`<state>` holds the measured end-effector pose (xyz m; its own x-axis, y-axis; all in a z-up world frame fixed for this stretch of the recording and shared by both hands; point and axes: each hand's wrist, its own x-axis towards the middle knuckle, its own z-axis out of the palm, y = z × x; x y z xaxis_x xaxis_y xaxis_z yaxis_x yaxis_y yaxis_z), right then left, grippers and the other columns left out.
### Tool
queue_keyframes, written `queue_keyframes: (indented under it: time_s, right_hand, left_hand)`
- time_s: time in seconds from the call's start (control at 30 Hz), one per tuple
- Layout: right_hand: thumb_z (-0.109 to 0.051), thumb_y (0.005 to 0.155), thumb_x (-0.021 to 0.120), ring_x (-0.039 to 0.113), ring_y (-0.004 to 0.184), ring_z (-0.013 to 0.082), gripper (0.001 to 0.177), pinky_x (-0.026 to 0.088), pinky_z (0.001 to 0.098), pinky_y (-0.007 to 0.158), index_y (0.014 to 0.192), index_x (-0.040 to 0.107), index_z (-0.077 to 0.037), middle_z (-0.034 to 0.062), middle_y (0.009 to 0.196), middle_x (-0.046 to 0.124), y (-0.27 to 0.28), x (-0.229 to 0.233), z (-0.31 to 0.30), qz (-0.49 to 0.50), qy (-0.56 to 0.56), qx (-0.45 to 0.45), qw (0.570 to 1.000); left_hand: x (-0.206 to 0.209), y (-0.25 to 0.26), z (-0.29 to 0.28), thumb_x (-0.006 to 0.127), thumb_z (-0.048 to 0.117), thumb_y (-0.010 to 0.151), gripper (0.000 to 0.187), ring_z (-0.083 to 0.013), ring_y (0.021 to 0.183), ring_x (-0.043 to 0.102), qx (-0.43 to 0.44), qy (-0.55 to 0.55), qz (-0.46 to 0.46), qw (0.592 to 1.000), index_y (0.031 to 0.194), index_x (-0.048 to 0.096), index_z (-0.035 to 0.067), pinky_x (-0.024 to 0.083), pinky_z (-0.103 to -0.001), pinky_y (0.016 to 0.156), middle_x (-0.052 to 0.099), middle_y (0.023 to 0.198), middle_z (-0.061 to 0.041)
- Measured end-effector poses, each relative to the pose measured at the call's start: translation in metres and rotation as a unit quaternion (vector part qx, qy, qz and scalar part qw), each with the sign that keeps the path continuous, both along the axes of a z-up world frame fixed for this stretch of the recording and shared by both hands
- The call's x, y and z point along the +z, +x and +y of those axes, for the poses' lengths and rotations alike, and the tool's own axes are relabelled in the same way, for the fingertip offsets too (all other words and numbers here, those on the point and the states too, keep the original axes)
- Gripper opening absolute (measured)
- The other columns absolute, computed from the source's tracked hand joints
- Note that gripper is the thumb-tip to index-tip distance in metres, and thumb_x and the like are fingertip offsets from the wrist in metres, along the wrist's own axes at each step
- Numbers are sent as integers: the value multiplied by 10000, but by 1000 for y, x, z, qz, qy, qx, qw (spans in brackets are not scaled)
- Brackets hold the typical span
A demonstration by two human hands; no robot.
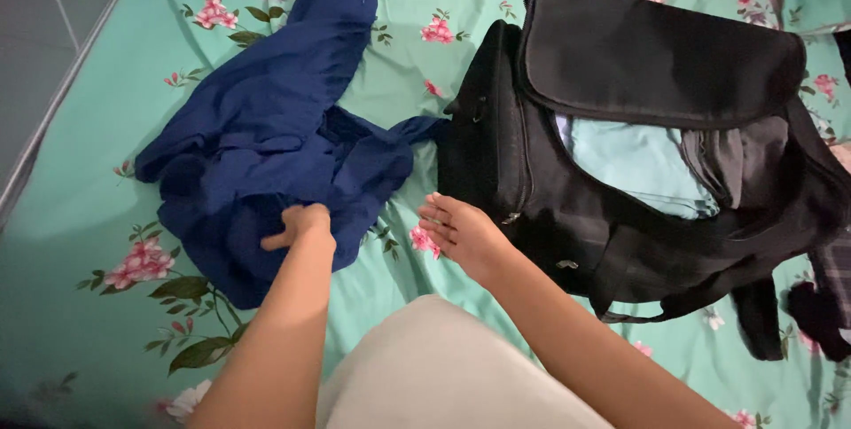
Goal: Fold various articles of clothing and pack them into a travel bag.
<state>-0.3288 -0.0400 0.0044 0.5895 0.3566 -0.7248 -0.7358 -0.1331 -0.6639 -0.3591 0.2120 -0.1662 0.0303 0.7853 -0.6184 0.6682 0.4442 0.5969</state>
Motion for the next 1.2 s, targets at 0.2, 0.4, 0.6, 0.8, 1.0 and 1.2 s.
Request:
queue_keyframes:
  time_s: [0.2,0.4,0.6,0.8,1.0,1.2]
  right_hand:
    - [-378,967,565,590,1298,191,543,433,338,1122,1419,556,-78,66,1448,623,2,-11,-6,7,5,-10,1000]
    - [-365,957,585,606,1263,195,538,452,343,1098,1396,572,-54,81,1425,637,0,-14,-8,6,13,-9,1000]
    - [-354,947,609,620,1240,197,553,468,327,1079,1396,562,-34,72,1378,648,-5,-14,-6,3,8,6,1000]
    - [-417,951,675,548,1295,280,637,475,454,1110,1476,452,-135,101,1428,530,-25,15,13,60,-35,-22,997]
    - [-286,833,710,634,1172,264,614,511,485,976,1416,545,-186,66,1319,652,-20,-43,-9,57,-90,21,994]
    - [-3,766,753,669,913,241,549,547,376,799,1303,646,-39,125,1057,723,-23,-74,-32,-50,-146,109,982]
  left_hand:
    - [14,-25,-6,693,255,877,672,-406,1187,616,475,-81,-109,869,1481,400,214,491,-541,975,567,1434,-178]
    - [17,-64,-5,822,359,857,540,-376,1084,697,213,-89,-108,967,1150,677,-70,553,-472,979,684,1250,-229]
    - [6,-100,14,690,300,834,406,-275,1053,712,215,-331,-486,780,1178,683,86,568,-455,946,733,1170,-107]
    - [92,-111,-29,655,280,786,407,-272,951,757,-36,-476,-398,784,1116,719,49,599,-456,896,783,1082,-116]
    - [64,-87,-69,766,208,920,282,-193,867,737,-414,-547,-183,704,1134,736,27,601,-351,854,768,1073,-94]
    - [106,-36,-49,739,284,831,326,-275,1273,653,-671,13,292,681,1129,862,237,516,-433,1066,700,1283,-84]
